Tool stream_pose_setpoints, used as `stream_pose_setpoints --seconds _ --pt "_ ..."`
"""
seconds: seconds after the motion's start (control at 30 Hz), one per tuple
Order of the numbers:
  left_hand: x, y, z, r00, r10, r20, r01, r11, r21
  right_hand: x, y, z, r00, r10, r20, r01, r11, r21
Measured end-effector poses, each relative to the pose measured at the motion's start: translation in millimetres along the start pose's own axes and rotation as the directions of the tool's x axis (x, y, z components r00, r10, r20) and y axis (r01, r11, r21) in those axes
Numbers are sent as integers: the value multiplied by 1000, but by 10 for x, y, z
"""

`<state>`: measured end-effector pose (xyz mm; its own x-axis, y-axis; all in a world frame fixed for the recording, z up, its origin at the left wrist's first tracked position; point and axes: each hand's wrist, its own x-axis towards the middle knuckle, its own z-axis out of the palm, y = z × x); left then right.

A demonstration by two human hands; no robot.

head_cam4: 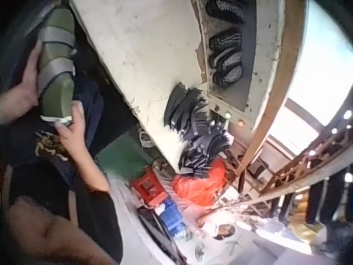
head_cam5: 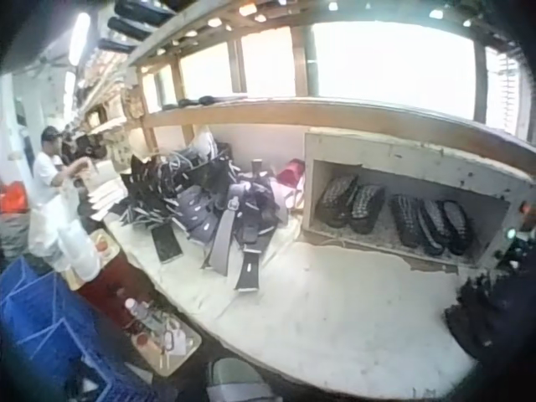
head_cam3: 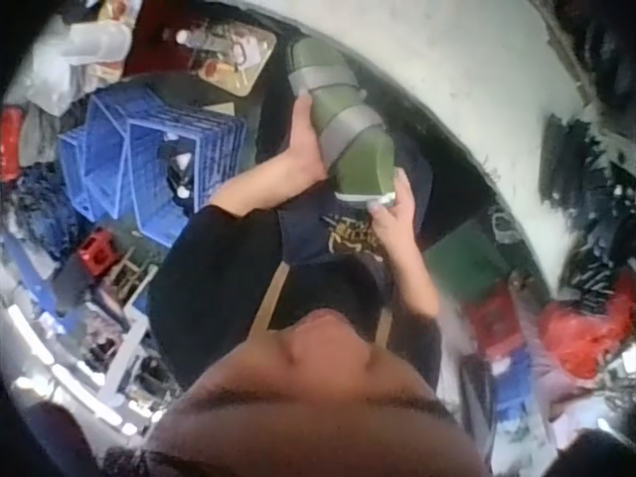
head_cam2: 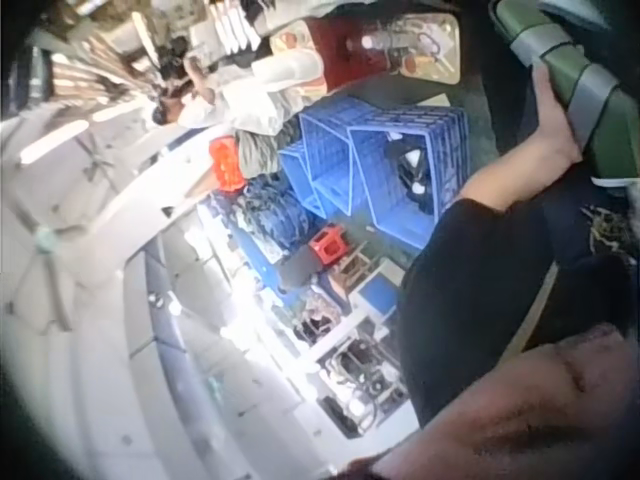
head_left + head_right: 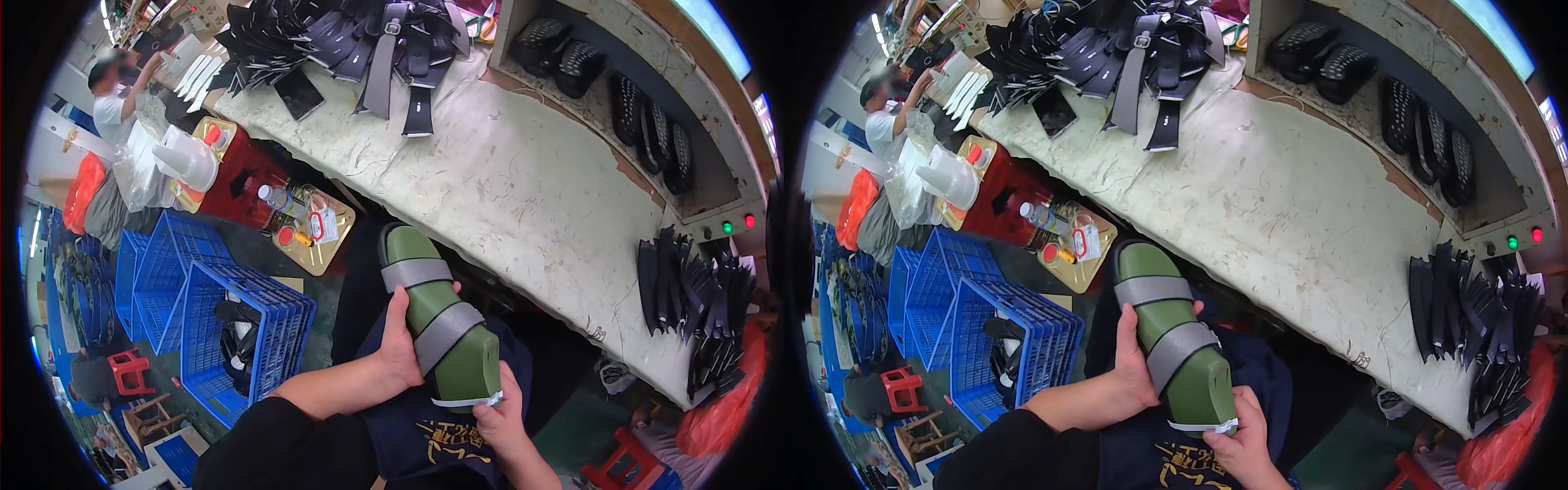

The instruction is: Assembling sandals by fitting soles, straps, and shoe lasts together.

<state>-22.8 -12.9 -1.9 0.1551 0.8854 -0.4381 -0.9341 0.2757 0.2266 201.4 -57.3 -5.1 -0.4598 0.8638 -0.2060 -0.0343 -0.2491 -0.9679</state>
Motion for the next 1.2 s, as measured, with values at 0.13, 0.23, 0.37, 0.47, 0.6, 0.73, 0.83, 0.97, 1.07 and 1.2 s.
stream_pose_setpoints --seconds 0.13,0.23,0.37,0.47,0.6,0.73,0.83,0.97,1.07,1.2 --pt "86 198 79 914 355 195 -386 910 151 -182 -30 -42 976 217 15 -217 966 144" --pt "144 385 162 816 483 316 -553 812 186 -151 -250 -18 998 59 36 -54 990 -128" --pt "141 294 299 789 358 500 -531 806 260 388 -820 243 941 -168 -294 124 979 -163" --pt "30 162 485 785 301 542 -531 778 336 557 -947 254 965 -220 -145 155 918 -364" --pt "4 288 746 740 433 515 -642 682 350 370 -580 131 973 -200 -115 133 894 -428" --pt "84 810 864 633 551 544 -746 622 238 85 -230 25 995 61 -83 -61 998 2" --pt "90 919 776 709 515 482 -637 761 124 56 -221 -186 922 -69 -380 144 974 174" --pt "164 661 531 923 134 360 -100 989 -113 302 -901 -479 713 -145 -686 -98 948 -303" --pt "240 219 461 910 -180 375 255 953 -161 471 -942 -834 612 -503 -610 -385 485 -785" --pt "94 -113 393 901 -200 384 207 978 22 340 -1002 -720 635 -693 -342 -42 411 -911"
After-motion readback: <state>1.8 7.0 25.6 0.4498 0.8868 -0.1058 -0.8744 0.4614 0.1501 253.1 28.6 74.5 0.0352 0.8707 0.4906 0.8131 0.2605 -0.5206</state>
